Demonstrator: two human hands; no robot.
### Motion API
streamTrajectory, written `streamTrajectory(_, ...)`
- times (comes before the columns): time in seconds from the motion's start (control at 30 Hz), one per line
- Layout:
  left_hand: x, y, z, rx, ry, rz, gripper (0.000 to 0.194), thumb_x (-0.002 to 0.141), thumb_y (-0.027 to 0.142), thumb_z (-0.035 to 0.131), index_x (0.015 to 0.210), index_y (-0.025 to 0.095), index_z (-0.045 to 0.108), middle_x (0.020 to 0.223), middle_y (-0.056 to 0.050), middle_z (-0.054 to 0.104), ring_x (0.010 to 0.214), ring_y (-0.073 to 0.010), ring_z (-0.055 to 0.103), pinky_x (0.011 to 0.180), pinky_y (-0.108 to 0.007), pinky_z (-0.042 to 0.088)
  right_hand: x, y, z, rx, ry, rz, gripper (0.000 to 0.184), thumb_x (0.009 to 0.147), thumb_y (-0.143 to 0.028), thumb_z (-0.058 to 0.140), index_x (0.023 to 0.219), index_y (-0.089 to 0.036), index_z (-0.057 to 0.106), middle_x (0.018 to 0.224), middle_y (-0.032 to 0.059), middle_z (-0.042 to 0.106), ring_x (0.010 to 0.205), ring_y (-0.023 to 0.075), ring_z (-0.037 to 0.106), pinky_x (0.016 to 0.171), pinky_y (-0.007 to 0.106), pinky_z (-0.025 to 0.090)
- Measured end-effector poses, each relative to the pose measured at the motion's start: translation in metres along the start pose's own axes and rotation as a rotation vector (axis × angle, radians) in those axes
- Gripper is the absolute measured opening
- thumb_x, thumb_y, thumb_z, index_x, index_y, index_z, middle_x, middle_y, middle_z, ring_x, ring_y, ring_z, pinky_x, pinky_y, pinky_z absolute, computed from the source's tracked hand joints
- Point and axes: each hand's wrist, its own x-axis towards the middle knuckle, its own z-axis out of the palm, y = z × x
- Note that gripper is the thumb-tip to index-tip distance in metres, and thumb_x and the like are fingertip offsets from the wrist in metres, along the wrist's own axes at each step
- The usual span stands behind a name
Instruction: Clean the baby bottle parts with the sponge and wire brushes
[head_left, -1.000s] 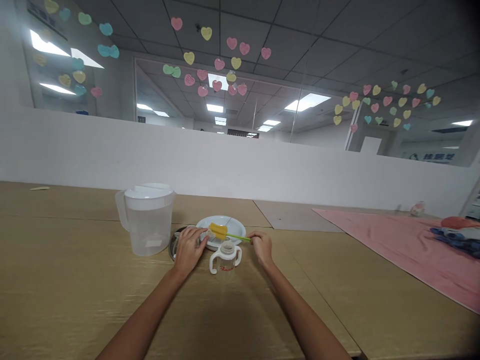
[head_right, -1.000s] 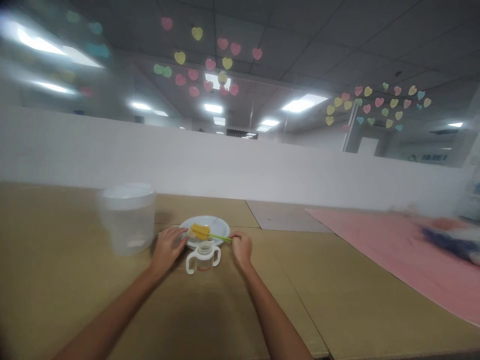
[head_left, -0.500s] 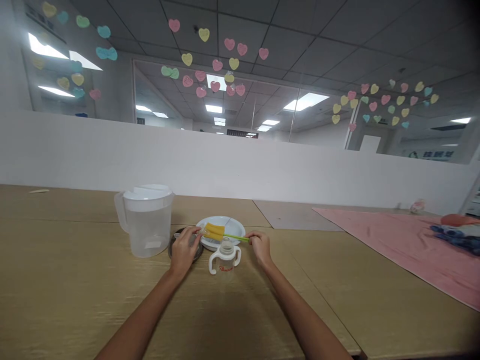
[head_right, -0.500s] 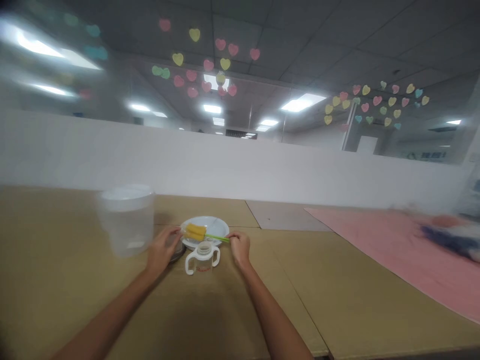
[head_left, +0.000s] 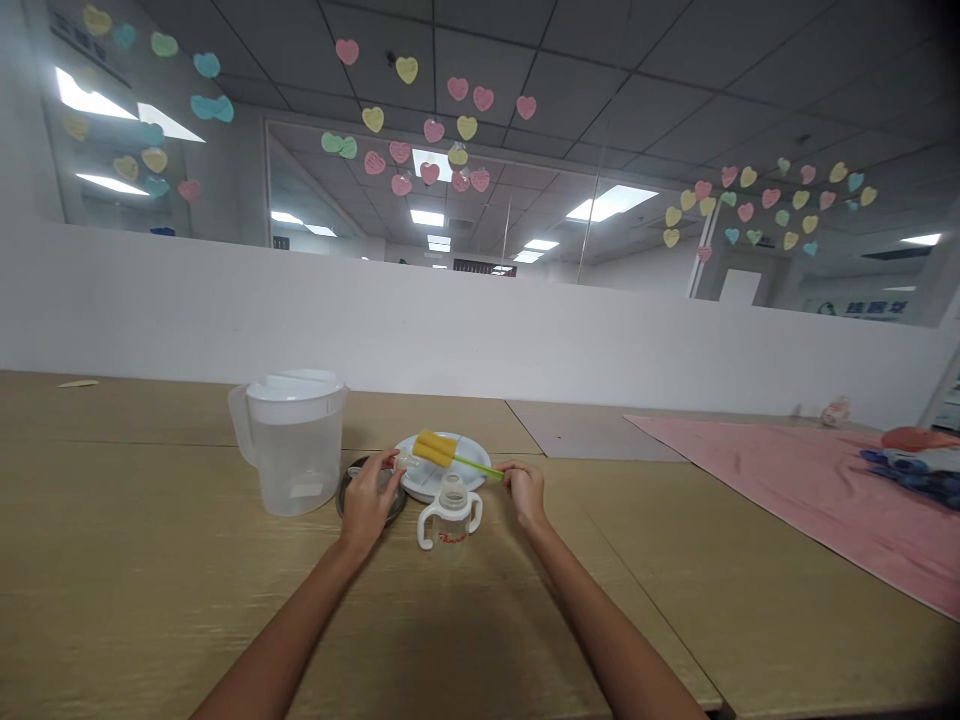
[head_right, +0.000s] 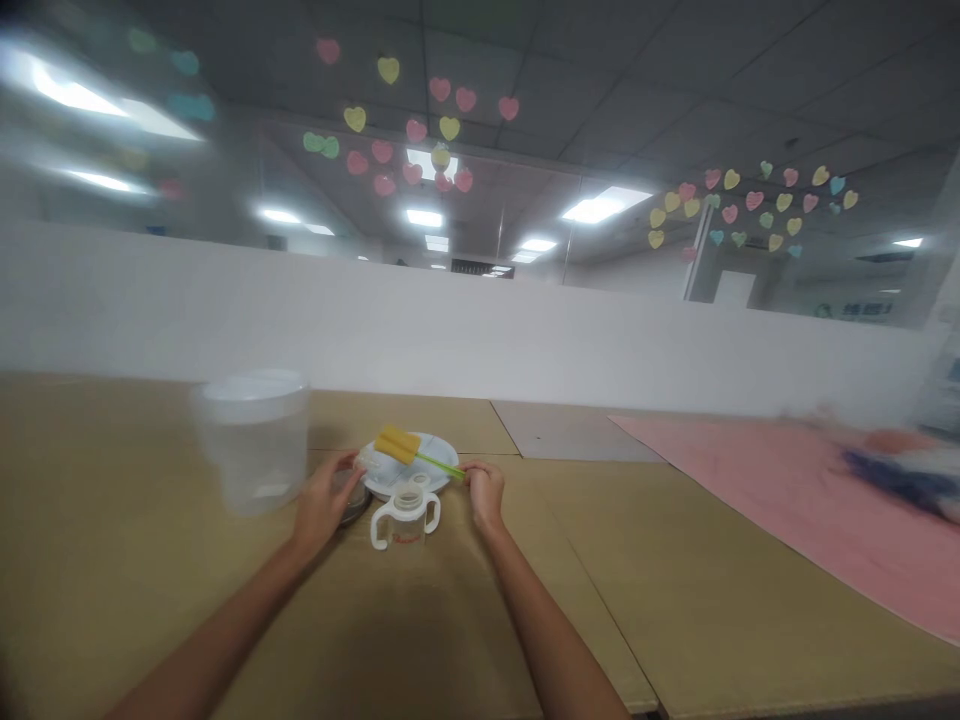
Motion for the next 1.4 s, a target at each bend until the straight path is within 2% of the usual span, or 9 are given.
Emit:
streamTrajectory(0.2,-0.0001,-0.0004,0.0004,0.023,0.018,0.035,0.026,0.084,0.038,0.046,0.100,0.019,0.055,0.087,-0.004,0.064,0.080,-0.0175,0.061,0.075,-0.030,0.048,-0.0009,-0.0001,0.0011,0.020,-0.064,-0.005,0.032,0.050,-0.020,0.036,0.056,-0.014,0.067,0.044,0.0000,0.052,0.046,0.0134,0.045,0.044,0.022,0.032)
streamTrajectory(0.33,-0.0002,0.0005,-0.0001,0.025,0.017,0.043,0.026,0.084,0.038,0.046,0.099,0.019,0.054,0.086,-0.004,0.064,0.079,-0.0176,0.061,0.074,-0.031,0.048,-0.0018,-0.0008,-0.0013,-0.072,-0.022,-0.105,0.032,0.051,-0.020,0.037,0.059,-0.017,0.068,0.062,0.0033,0.064,0.064,0.0175,0.055,0.059,0.024,0.040)
streamTrajectory(0.43,-0.0005,-0.0001,-0.0001,0.028,0.021,0.054,0.025,0.084,0.038,0.046,0.099,0.019,0.054,0.087,-0.004,0.064,0.080,-0.0176,0.061,0.075,-0.030,0.048,0.0001,-0.0018,-0.0025,-0.078,0.000,-0.122,0.032,0.052,-0.019,0.037,0.060,-0.017,0.069,0.068,0.0042,0.067,0.070,0.0188,0.058,0.065,0.025,0.042)
streamTrajectory(0.63,-0.0011,-0.0024,0.0008,0.049,0.026,0.077,0.024,0.084,0.037,0.046,0.098,0.019,0.054,0.084,-0.003,0.063,0.077,-0.0174,0.061,0.073,-0.030,0.048,-0.0004,-0.0013,0.0014,-0.037,-0.141,-0.132,0.032,0.054,-0.019,0.037,0.060,-0.016,0.068,0.066,0.0045,0.067,0.067,0.0180,0.059,0.064,0.025,0.044)
streamTrajectory(0.8,-0.0016,-0.0034,0.0009,0.033,0.022,0.068,0.025,0.084,0.038,0.046,0.098,0.019,0.054,0.084,-0.003,0.063,0.078,-0.0171,0.061,0.074,-0.030,0.048,-0.0009,-0.0005,-0.0002,-0.077,-0.078,-0.211,0.032,0.056,-0.018,0.037,0.064,-0.017,0.069,0.073,0.0059,0.068,0.072,0.0185,0.060,0.069,0.027,0.044)
streamTrajectory(1.0,-0.0013,-0.0020,0.0002,0.016,0.016,0.034,0.027,0.083,0.039,0.047,0.101,0.020,0.054,0.085,-0.003,0.063,0.079,-0.0177,0.061,0.076,-0.032,0.048,-0.0019,-0.0016,0.0003,-0.122,-0.163,-0.363,0.035,0.056,-0.013,0.036,0.066,-0.017,0.069,0.074,0.0052,0.068,0.070,0.0180,0.060,0.068,0.027,0.045)
streamTrajectory(1.13,-0.0005,0.0000,-0.0007,-0.003,0.005,0.006,0.026,0.083,0.038,0.048,0.100,0.019,0.055,0.085,-0.003,0.063,0.079,-0.0174,0.061,0.077,-0.031,0.048,-0.0039,-0.0006,0.0000,-0.203,-0.114,-0.401,0.038,0.054,-0.009,0.035,0.069,-0.017,0.069,0.075,0.0047,0.068,0.074,0.0182,0.061,0.070,0.028,0.045)
streamTrajectory(1.4,-0.0011,-0.0013,-0.0015,0.034,0.001,0.041,0.027,0.084,0.037,0.046,0.103,0.020,0.056,0.087,-0.004,0.062,0.082,-0.0178,0.059,0.079,-0.032,0.046,-0.0075,-0.0054,-0.0012,-0.164,-0.148,-0.499,0.039,0.054,-0.008,0.034,0.067,-0.016,0.070,0.067,0.0039,0.065,0.065,0.0157,0.058,0.060,0.023,0.043)
